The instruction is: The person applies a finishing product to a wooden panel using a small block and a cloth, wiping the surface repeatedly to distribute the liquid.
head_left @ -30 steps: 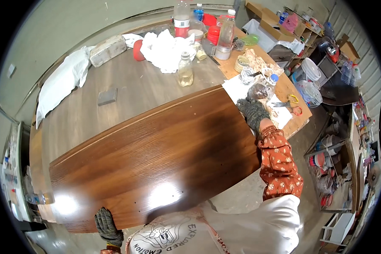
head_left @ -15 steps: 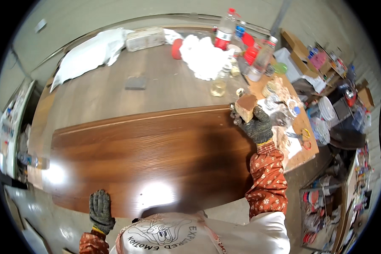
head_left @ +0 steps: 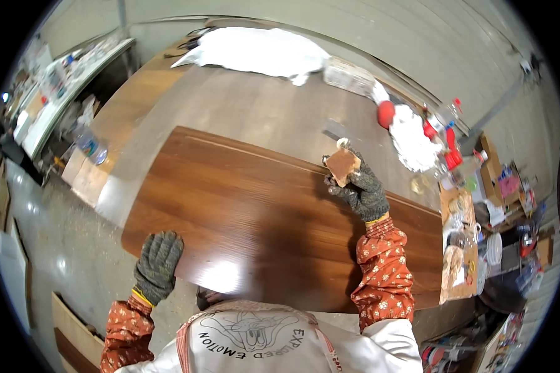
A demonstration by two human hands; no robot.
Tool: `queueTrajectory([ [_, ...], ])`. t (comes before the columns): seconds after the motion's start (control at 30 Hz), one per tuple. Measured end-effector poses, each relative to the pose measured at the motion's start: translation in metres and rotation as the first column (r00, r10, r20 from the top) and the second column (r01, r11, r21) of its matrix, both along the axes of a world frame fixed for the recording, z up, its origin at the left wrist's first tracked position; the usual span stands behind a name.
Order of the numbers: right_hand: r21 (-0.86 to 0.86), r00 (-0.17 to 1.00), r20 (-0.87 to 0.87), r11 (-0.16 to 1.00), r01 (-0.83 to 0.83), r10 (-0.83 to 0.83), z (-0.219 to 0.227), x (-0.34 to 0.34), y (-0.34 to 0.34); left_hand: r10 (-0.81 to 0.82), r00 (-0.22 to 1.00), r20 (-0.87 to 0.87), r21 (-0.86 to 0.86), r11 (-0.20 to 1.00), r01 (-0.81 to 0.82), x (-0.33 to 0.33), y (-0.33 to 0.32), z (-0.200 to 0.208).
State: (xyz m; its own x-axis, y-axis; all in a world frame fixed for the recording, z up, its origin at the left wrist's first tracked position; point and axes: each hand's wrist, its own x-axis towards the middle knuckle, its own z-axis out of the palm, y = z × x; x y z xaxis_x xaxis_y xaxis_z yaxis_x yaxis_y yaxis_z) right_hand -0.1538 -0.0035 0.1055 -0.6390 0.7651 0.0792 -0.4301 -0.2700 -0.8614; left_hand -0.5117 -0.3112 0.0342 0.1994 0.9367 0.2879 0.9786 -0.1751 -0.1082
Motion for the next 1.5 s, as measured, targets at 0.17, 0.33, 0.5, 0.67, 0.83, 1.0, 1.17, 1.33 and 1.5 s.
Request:
queueTrajectory([
  [0.17, 0.064, 0.958, 0.274, 0.995, 0.074, -0.088, 0.001, -0.11, -0.001, 0.148, 0.984, 0.1, 0.082, 0.984, -0.157, -0.038, 0.0, -0.012],
  [0.33, 0.183, 0.849, 0.524, 0.982, -0.037, -0.066, 0.005, -0.191, 0.014, 0.169, 0.972, 0.165, 0.059, 0.982, -0.181, -0.041, -0.002, 0.002],
  [0.5, 0.588, 0.63, 0.71, 0.757, -0.283, -0.316, 0.005, -0.261, 0.043, 0.141, 0.957, 0.255, 0.09, 0.981, -0.169, -0.047, 0.001, 0.018],
  [0.67, 0.565, 0.259, 0.813, 0.599, -0.568, -0.521, 0.009, -0.333, 0.048, 0.179, 0.945, 0.273, 0.166, 0.959, -0.23, -0.045, 0.004, 0.015],
  [0.83, 0.53, 0.169, 0.77, 0.469, -0.706, -0.616, 0.011, -0.373, 0.032, 0.196, 0.922, 0.335, 0.133, 0.959, -0.252, -0.045, 0.002, 0.025],
  [1.0, 0.502, 0.133, 0.785, 0.496, -0.708, -0.605, 0.021, -0.349, 0.025, 0.214, 0.901, 0.377, 0.136, 0.95, -0.282, -0.045, 0.001, 0.02],
  [1.17, 0.553, 0.092, 0.711, 0.474, -0.686, -0.697, 0.013, -0.37, 0.019, 0.211, 0.905, 0.37, 0.117, 0.956, -0.271, -0.047, 0.001, 0.019],
  [1.33, 0.598, 0.15, 0.642, 0.369, -0.712, -0.751, 0.012, -0.386, 0.023, 0.195, 0.902, 0.384, 0.113, 0.96, -0.255, -0.047, 0.001, 0.017],
  [1.5, 0.448, -0.052, 0.739, 0.547, -0.707, -0.672, 0.022, -0.352, 0.021, 0.188, 0.902, 0.388, 0.097, 0.965, -0.243, -0.05, -0.003, 0.011],
])
